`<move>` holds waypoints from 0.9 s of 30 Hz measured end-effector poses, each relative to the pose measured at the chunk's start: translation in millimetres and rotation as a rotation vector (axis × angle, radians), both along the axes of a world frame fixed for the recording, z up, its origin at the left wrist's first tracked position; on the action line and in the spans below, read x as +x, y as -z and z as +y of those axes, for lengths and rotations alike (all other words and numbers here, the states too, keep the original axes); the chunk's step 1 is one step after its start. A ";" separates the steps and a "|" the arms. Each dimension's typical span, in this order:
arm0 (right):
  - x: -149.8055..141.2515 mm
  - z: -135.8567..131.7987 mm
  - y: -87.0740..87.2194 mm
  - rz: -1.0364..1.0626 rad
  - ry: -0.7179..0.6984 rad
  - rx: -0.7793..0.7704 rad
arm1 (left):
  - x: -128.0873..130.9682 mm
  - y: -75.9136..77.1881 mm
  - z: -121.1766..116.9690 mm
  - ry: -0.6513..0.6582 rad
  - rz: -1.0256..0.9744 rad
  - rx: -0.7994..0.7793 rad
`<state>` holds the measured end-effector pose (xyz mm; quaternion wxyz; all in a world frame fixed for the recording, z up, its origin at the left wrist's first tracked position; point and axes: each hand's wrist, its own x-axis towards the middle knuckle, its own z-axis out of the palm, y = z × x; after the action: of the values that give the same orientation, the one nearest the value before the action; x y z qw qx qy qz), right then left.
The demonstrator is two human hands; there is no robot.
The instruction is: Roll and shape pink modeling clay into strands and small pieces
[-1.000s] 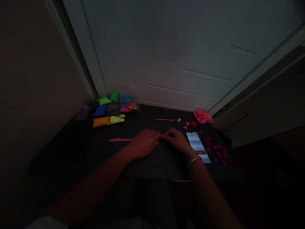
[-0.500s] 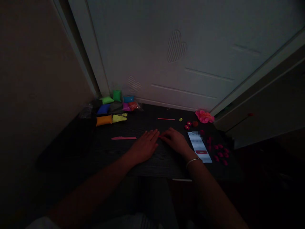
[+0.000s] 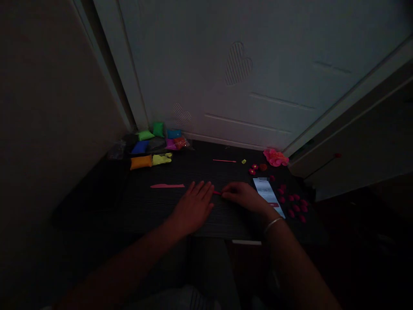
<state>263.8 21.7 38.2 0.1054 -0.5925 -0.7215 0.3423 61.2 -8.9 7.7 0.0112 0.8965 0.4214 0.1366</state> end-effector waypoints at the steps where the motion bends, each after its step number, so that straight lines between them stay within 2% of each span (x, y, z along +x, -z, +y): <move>1: 2.0 6.6 -1.7 0.009 0.011 -0.050 | -0.9 1.0 1.6 0.006 0.002 -0.002; 5: 2.0 30.6 -11.2 -0.073 0.040 -0.220 | -2.8 5.7 3.3 0.022 0.008 -0.007; 8: -5.5 41.9 -19.6 -0.143 -0.051 -0.339 | -2.9 6.5 0.9 0.013 0.001 0.019; 12: -15.4 51.4 -23.8 -0.301 -0.170 -0.410 | -3.6 4.0 -1.2 0.027 0.016 0.042; 17: -18.4 61.7 -19.1 -0.385 -0.258 -0.446 | -3.6 1.9 -1.2 0.017 0.025 0.048; 22: -18.0 65.2 -19.2 -0.371 -0.268 -0.471 | -3.0 1.8 0.0 0.071 0.036 0.040; 27: -22.5 65.1 -18.0 -0.474 -0.272 -0.395 | -3.5 4.9 1.7 0.088 0.009 0.005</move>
<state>241.3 86.8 56.2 -0.2289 -0.5629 -0.7180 0.3394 57.7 -7.3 2.8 0.0130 0.9148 0.3810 0.1332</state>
